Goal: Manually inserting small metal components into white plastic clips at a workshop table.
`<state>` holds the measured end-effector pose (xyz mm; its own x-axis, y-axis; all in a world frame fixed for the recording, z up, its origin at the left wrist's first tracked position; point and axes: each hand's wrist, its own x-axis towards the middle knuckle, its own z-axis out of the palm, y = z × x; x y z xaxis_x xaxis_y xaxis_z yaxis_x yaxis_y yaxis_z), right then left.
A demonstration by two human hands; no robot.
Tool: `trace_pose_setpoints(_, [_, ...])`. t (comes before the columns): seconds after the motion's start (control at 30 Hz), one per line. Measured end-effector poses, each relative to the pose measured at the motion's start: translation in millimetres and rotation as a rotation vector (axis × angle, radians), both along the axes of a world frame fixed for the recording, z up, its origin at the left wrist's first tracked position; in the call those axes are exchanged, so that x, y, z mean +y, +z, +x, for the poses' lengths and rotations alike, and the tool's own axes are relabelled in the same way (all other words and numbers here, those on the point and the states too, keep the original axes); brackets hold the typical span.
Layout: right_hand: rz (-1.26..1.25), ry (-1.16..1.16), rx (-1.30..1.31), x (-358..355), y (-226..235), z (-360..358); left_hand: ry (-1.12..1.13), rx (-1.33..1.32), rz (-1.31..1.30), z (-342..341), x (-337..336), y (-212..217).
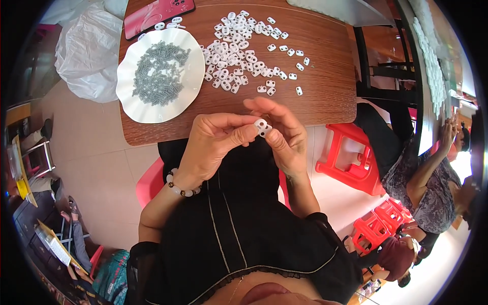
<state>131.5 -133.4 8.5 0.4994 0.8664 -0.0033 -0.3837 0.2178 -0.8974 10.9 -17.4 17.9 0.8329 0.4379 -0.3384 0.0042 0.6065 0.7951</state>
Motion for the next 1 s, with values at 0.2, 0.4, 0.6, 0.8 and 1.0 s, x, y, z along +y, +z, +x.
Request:
trace_pose_setpoints(0.2, [0.068, 0.095, -0.285, 0.8, -8.0, 9.5, -0.007, -0.005, -0.053, -1.8, -1.7, 1.3])
trace_pose_setpoints(0.4, [0.045, 0.111, -0.322, -0.6, -8.5, 9.1, -0.013, 0.007, -0.031, -3.0, -2.1, 2.3])
trace_pose_setpoints(0.6, [0.049, 0.099, -0.372, 0.1, -6.4, 10.1, -0.027, -0.001, -0.030, -4.3, -1.2, 5.2])
trace_pose_setpoints(0.8, [0.056, 0.074, -0.381, -0.9, -5.5, 7.3, -0.068, -0.007, -0.094, -4.5, -0.7, 7.4])
trace_pose_setpoints(1.0, [0.009, 0.066, -0.275, -5.3, -2.8, 1.6, -0.105, 0.011, -0.165, -3.6, 0.9, 14.8])
